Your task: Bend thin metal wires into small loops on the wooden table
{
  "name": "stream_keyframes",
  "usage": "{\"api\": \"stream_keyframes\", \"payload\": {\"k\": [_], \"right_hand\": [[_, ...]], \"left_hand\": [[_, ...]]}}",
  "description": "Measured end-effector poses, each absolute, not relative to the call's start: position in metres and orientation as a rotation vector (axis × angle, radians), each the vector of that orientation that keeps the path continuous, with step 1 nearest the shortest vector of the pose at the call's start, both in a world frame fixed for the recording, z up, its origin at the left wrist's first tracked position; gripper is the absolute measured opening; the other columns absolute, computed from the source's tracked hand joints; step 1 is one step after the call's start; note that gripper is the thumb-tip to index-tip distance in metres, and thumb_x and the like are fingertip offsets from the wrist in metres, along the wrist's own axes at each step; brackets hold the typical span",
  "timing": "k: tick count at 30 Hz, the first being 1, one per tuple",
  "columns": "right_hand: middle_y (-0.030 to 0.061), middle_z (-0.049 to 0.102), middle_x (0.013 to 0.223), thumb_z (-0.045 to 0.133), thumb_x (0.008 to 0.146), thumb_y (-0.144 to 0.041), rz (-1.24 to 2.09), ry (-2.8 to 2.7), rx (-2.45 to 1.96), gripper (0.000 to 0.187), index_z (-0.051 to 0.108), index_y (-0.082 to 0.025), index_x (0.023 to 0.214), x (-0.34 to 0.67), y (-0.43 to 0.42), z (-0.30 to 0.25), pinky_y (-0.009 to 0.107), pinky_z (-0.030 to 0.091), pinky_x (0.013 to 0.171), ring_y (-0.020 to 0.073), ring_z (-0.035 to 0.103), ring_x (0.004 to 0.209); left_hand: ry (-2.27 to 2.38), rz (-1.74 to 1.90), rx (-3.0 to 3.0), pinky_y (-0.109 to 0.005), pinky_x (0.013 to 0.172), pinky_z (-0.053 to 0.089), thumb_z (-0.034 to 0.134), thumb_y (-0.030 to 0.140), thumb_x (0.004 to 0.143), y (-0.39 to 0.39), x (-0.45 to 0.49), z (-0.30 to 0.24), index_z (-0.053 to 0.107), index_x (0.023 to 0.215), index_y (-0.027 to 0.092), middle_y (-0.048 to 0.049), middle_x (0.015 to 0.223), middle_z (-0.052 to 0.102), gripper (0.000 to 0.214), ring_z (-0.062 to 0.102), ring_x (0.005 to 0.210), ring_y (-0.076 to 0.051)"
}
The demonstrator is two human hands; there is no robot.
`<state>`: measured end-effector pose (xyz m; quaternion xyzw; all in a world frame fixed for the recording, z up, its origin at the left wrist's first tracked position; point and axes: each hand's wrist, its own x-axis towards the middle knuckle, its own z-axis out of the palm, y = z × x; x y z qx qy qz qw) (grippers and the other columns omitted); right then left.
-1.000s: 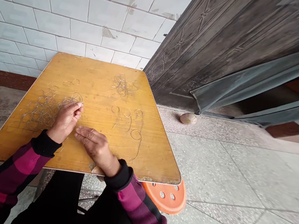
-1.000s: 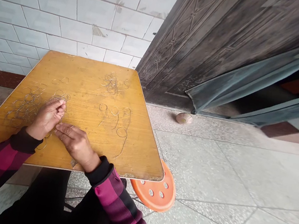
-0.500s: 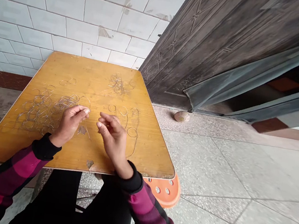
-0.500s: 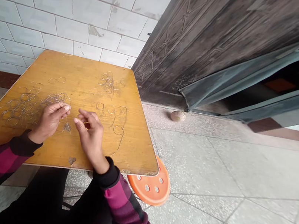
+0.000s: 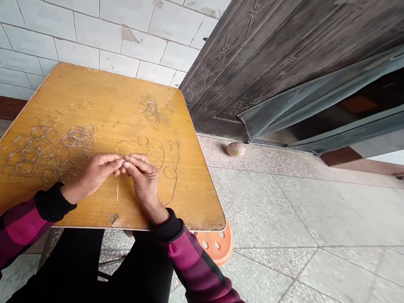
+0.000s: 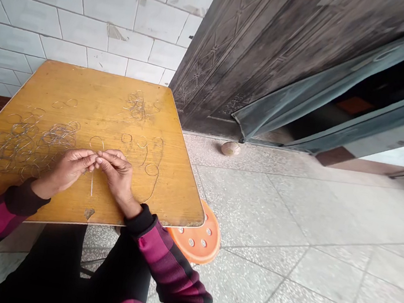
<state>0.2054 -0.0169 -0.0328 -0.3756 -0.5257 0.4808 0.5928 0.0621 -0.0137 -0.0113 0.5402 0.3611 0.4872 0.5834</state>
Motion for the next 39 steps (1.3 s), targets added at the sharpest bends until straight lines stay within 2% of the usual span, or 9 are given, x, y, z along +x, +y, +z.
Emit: {"api": "stream_keyframes", "payload": {"k": [7,12,21,29,39], "right_hand": [[0.0006,0.055,0.073,0.065,0.084,-0.039,1.044,-1.321,-0.920,0.022,0.064,-0.020,0.072,0.208,-0.021,-0.022,0.028,0.047,0.064,0.0127,0.053,0.068],[-0.0013,0.054,0.066,0.059,0.088,-0.039,1.104,-1.404,-1.015,0.024,0.056,-0.019,0.074,0.214,-0.021,-0.020,0.027,0.043,0.064,0.0119,0.051,0.064],[-0.0004,0.059,0.068,0.061,0.086,-0.037,1.220,-1.523,-0.983,0.022,0.058,-0.020,0.073,0.232,-0.022,-0.003,0.028,0.043,0.067,0.0122,0.052,0.066],[-0.0005,0.056,0.071,0.066,0.082,-0.038,1.301,-1.554,-0.895,0.024,0.060,-0.019,0.069,0.241,-0.024,-0.001,0.028,0.042,0.066,0.0117,0.050,0.067],[-0.0027,0.053,0.061,0.064,0.080,-0.032,1.358,-1.705,-1.066,0.021,0.058,-0.017,0.065,0.254,-0.023,0.002,0.025,0.038,0.057,0.0096,0.046,0.057]], "left_hand": [[0.806,1.010,1.129,-0.026,0.058,0.034,0.070,0.034,0.072,-0.016,0.065,-0.008,0.069,0.070,0.014,-0.0030,0.068,0.059,0.020,0.045,0.059,-0.011],[0.887,0.989,1.181,-0.026,0.056,0.032,0.068,0.035,0.072,-0.016,0.066,-0.010,0.068,0.066,0.015,-0.0021,0.063,0.059,0.021,0.044,0.055,-0.010],[0.753,0.825,0.982,-0.023,0.050,0.028,0.072,0.041,0.073,-0.017,0.065,-0.011,0.066,0.067,0.014,-0.0017,0.063,0.057,0.028,0.042,0.052,-0.008],[0.654,0.622,0.849,-0.021,0.047,0.026,0.081,0.039,0.064,-0.015,0.061,-0.011,0.066,0.064,0.013,0.0002,0.056,0.052,0.030,0.036,0.048,-0.005],[0.686,0.496,0.965,-0.021,0.044,0.023,0.078,0.037,0.067,-0.018,0.064,-0.014,0.067,0.062,0.014,-0.0023,0.058,0.058,0.026,0.036,0.045,-0.006]]}}
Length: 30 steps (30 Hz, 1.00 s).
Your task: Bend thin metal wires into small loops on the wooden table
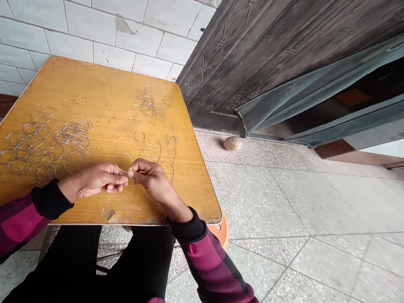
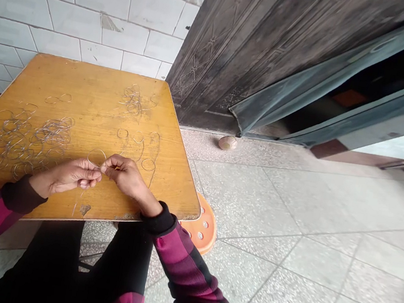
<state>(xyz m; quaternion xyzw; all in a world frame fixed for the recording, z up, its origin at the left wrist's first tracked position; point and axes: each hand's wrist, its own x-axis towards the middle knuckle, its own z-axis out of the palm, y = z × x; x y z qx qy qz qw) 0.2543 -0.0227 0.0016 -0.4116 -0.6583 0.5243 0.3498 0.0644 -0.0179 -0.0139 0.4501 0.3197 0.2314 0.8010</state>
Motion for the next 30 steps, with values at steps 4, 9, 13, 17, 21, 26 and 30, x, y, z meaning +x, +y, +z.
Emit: {"api": "stream_keyframes", "payload": {"k": [4,9,13,17,21,26,30], "right_hand": [[-0.0036,0.049,0.059,0.064,0.077,-0.029,1.331,-1.719,-1.157,0.018,0.057,-0.018,0.065,0.264,-0.019,0.012,0.025,0.037,0.056,0.0096,0.044,0.057],[-0.0029,0.049,0.059,0.064,0.076,-0.030,1.309,-1.777,-1.213,0.019,0.057,-0.017,0.064,0.276,-0.013,0.023,0.026,0.036,0.057,0.0097,0.044,0.057],[-0.0025,0.050,0.059,0.064,0.075,-0.031,1.316,-1.790,-1.212,0.019,0.058,-0.017,0.065,0.282,-0.010,0.031,0.027,0.037,0.058,0.0100,0.045,0.058],[-0.0023,0.050,0.059,0.065,0.073,-0.033,1.360,-1.741,-1.195,0.019,0.059,-0.017,0.064,0.286,-0.006,0.036,0.027,0.038,0.059,0.0105,0.047,0.058],[-0.0029,0.049,0.057,0.066,0.071,-0.032,1.369,-1.731,-1.219,0.019,0.058,-0.017,0.063,0.293,-0.001,0.034,0.027,0.037,0.058,0.0101,0.046,0.057],[-0.0039,0.046,0.057,0.064,0.070,-0.033,1.389,-1.736,-1.268,0.020,0.056,-0.016,0.063,0.303,0.003,0.029,0.027,0.036,0.059,0.0096,0.043,0.057],[-0.0035,0.048,0.058,0.064,0.069,-0.032,1.385,-1.766,-1.288,0.019,0.056,-0.016,0.063,0.308,0.003,0.027,0.027,0.036,0.060,0.0096,0.044,0.058]], "left_hand": [[0.728,0.467,0.976,-0.022,0.044,0.025,0.080,0.038,0.063,-0.021,0.065,-0.013,0.067,0.062,0.015,-0.0043,0.059,0.061,0.026,0.036,0.044,-0.006],[0.732,0.384,1.039,-0.023,0.044,0.023,0.075,0.035,0.067,-0.023,0.067,-0.012,0.068,0.062,0.015,-0.0045,0.058,0.062,0.022,0.033,0.042,-0.005],[0.725,0.333,1.128,-0.023,0.046,0.025,0.071,0.036,0.071,-0.026,0.069,-0.014,0.069,0.063,0.015,-0.0046,0.057,0.063,0.022,0.036,0.043,-0.007],[0.728,0.443,1.419,-0.025,0.053,0.037,0.067,0.033,0.078,-0.030,0.072,-0.015,0.071,0.066,0.018,-0.0046,0.060,0.066,0.020,0.053,0.053,-0.013],[0.786,0.657,1.769,-0.027,0.058,0.043,0.062,0.027,0.083,-0.038,0.076,-0.016,0.072,0.067,0.019,-0.0029,0.061,0.066,0.020,0.060,0.057,-0.016],[0.787,0.719,2.308,-0.027,0.064,0.045,0.049,0.020,0.091,-0.046,0.077,-0.024,0.068,0.078,0.017,-0.0033,0.070,0.065,0.023,0.058,0.065,-0.015],[0.843,0.634,2.589,-0.025,0.060,0.040,0.042,0.015,0.093,-0.046,0.076,-0.024,0.063,0.074,0.016,-0.0031,0.068,0.061,0.028,0.054,0.062,-0.013]]}}
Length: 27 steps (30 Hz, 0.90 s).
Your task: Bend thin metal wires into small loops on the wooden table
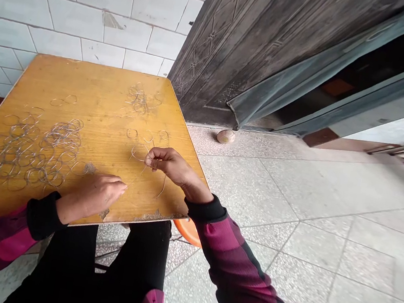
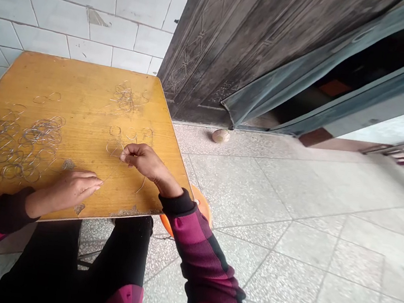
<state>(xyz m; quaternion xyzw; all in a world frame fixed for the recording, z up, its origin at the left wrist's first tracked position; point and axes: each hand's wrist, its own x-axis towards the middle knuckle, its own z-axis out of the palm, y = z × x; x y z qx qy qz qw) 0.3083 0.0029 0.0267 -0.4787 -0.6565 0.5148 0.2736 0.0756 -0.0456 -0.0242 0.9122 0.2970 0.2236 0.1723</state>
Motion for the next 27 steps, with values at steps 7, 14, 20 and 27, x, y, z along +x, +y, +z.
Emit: {"api": "stream_keyframes", "payload": {"k": [7,14,20,27], "right_hand": [[-0.0038,0.047,0.057,0.064,0.071,-0.032,1.374,-1.675,-1.293,0.018,0.056,-0.017,0.064,0.330,0.004,0.025,0.028,0.037,0.061,0.0097,0.043,0.058],[-0.0020,0.053,0.063,0.063,0.074,-0.031,1.404,-1.753,-1.205,0.017,0.059,-0.015,0.070,0.317,-0.006,0.025,0.027,0.039,0.061,0.0092,0.047,0.059],[-0.0037,0.053,0.060,0.061,0.079,-0.030,1.504,-1.902,-1.037,0.017,0.059,-0.015,0.072,0.280,-0.011,0.018,0.024,0.038,0.055,0.0071,0.046,0.055],[0.0000,0.065,0.063,0.060,0.080,-0.025,1.694,-1.784,-0.983,0.012,0.061,-0.015,0.076,0.265,-0.017,0.018,0.021,0.043,0.053,0.0081,0.056,0.057]], "left_hand": [[0.903,0.395,2.607,-0.027,0.057,0.032,0.047,0.010,0.084,-0.034,0.061,-0.014,0.056,0.056,0.016,-0.0010,0.058,0.057,0.030,0.049,0.056,-0.013],[0.951,0.513,1.461,-0.023,0.049,0.033,0.052,0.039,0.088,-0.020,0.061,-0.013,0.068,0.091,0.014,-0.0105,0.093,0.072,0.030,0.048,0.052,-0.009],[0.708,0.435,0.817,-0.018,0.042,0.025,0.066,0.054,0.077,-0.015,0.067,-0.015,0.068,0.089,0.009,-0.0165,0.089,0.071,0.046,0.041,0.047,-0.005],[0.592,0.365,0.673,-0.014,0.042,0.028,0.077,0.033,0.068,-0.011,0.061,-0.017,0.068,0.079,0.008,-0.0131,0.079,0.070,0.029,0.043,0.048,-0.002]]}}
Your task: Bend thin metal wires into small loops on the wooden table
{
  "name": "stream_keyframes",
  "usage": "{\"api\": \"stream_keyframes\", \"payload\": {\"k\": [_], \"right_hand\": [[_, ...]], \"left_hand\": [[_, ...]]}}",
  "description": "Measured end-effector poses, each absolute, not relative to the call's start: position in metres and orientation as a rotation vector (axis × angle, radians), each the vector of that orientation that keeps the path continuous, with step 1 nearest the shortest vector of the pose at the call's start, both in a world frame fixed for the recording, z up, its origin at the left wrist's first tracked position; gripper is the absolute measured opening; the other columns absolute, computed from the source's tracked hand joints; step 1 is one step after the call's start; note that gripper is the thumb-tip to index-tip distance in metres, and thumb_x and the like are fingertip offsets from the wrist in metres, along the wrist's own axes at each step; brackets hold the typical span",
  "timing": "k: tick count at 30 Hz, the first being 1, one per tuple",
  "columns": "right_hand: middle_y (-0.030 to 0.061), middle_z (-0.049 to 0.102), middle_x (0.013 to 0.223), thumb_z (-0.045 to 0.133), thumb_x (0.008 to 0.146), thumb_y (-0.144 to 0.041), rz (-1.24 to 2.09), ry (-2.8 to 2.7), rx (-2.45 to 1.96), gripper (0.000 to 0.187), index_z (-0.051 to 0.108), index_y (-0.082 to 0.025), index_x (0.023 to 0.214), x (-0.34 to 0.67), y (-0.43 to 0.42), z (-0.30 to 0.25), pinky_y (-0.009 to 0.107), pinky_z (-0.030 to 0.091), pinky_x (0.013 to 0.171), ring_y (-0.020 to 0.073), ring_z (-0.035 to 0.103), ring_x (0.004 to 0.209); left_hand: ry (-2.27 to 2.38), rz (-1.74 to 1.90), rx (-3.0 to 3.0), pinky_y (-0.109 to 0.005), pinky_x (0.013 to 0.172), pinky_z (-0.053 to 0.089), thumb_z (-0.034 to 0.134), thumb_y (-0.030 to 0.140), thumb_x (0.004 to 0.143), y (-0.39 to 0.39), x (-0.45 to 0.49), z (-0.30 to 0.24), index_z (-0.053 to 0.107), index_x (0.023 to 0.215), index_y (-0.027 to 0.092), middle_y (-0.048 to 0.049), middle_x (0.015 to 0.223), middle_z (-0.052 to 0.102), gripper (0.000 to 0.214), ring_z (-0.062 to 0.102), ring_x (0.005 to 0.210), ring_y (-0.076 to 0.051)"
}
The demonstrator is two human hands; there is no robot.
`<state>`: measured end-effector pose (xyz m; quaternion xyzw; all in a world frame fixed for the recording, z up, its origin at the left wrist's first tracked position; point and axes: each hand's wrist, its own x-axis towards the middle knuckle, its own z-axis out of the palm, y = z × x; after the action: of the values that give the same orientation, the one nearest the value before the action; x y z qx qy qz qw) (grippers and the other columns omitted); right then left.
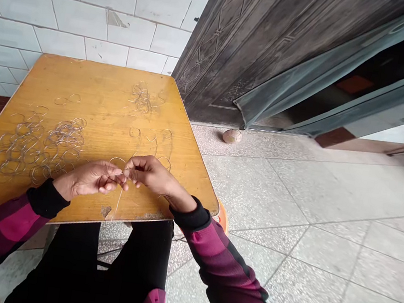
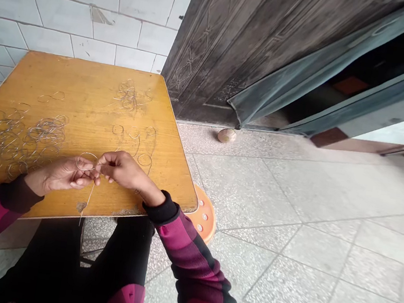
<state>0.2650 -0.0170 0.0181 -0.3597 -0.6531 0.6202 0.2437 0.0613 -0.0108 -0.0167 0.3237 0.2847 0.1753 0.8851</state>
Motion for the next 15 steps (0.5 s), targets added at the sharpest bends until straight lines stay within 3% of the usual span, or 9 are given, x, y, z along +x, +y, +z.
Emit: {"api": "stream_keyframes", "payload": {"k": [6,15], "right_hand": [[0.0005,0.064,0.060,0.064,0.078,-0.028,1.749,-1.477,-1.051,0.016,0.061,-0.014,0.070,0.253,-0.027,0.015,0.020,0.041,0.047,0.0065,0.051,0.050],[-0.0030,0.063,0.057,0.079,0.067,-0.034,1.838,-1.052,-0.937,0.026,0.063,-0.014,0.067,0.243,-0.030,0.000,0.015,0.040,0.041,0.0042,0.051,0.046]], "left_hand": [[0.565,0.383,0.671,-0.013,0.042,0.033,0.083,0.032,0.064,-0.011,0.062,-0.015,0.065,0.076,0.008,-0.0061,0.070,0.065,0.033,0.042,0.045,-0.001],[0.582,0.441,0.685,-0.010,0.038,0.029,0.081,0.029,0.067,-0.012,0.063,-0.007,0.062,0.075,0.010,0.0018,0.061,0.055,0.028,0.036,0.042,0.001]]}}
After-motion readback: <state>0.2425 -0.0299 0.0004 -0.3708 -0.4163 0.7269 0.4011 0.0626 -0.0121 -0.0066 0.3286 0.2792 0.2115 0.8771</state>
